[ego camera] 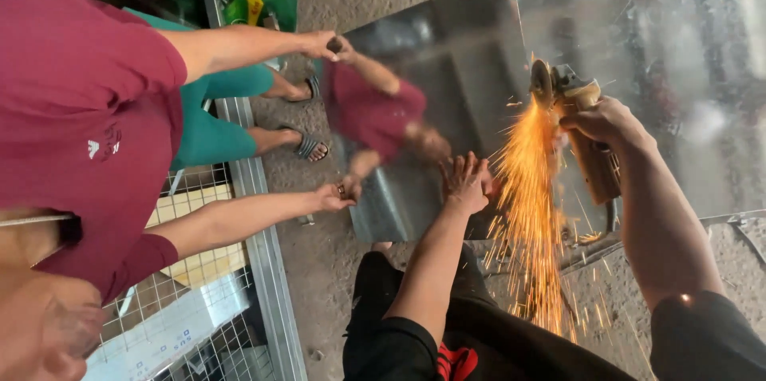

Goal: Using a handheld angle grinder to cut a large metal sheet into sections.

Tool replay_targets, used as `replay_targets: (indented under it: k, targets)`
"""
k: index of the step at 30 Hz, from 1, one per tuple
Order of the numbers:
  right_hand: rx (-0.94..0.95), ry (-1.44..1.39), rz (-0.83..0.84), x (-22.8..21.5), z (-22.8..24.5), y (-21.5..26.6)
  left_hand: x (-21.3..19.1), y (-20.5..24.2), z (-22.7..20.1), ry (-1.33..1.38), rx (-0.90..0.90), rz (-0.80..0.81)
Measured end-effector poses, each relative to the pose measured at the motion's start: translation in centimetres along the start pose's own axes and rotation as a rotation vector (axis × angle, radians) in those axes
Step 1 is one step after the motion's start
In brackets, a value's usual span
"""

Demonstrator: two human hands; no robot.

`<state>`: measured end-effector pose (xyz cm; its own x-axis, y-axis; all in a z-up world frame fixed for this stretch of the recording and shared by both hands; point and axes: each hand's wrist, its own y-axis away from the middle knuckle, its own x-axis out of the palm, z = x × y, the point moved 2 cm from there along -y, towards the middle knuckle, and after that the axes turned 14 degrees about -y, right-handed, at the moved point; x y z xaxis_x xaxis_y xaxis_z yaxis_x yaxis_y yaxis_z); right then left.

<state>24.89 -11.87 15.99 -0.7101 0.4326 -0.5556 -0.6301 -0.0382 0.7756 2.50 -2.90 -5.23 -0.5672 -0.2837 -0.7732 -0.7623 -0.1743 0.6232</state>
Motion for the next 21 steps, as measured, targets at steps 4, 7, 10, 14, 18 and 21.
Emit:
replay_targets:
  k: [4,7,10,14,18,21]
  targets:
    - [-0.149,0.012,0.024,0.1,0.3,-3.9,-0.7,0.4,0.3,0.023,-0.016,0.037]
    - [-0.081,0.072,-0.01,0.0,2.0,-3.1,-0.5,0.2,0.3,0.024,0.003,0.014]
    - [-0.146,0.053,0.006,0.0,1.5,-5.3,-0.7,0.6,0.5,-0.016,-0.002,0.006]
    - [-0.256,0.02,-0.006,0.2,0.4,-5.3,-0.7,0.8,0.6,0.009,0.0,-0.002]
    - [-0.063,0.011,0.0,0.3,-0.5,-2.1,0.4,0.7,0.8,0.041,-0.001,-0.02]
    - [-0.035,0.0,0.018,0.3,-1.6,-0.5,0.8,0.6,0.9,0.018,0.009,-0.056]
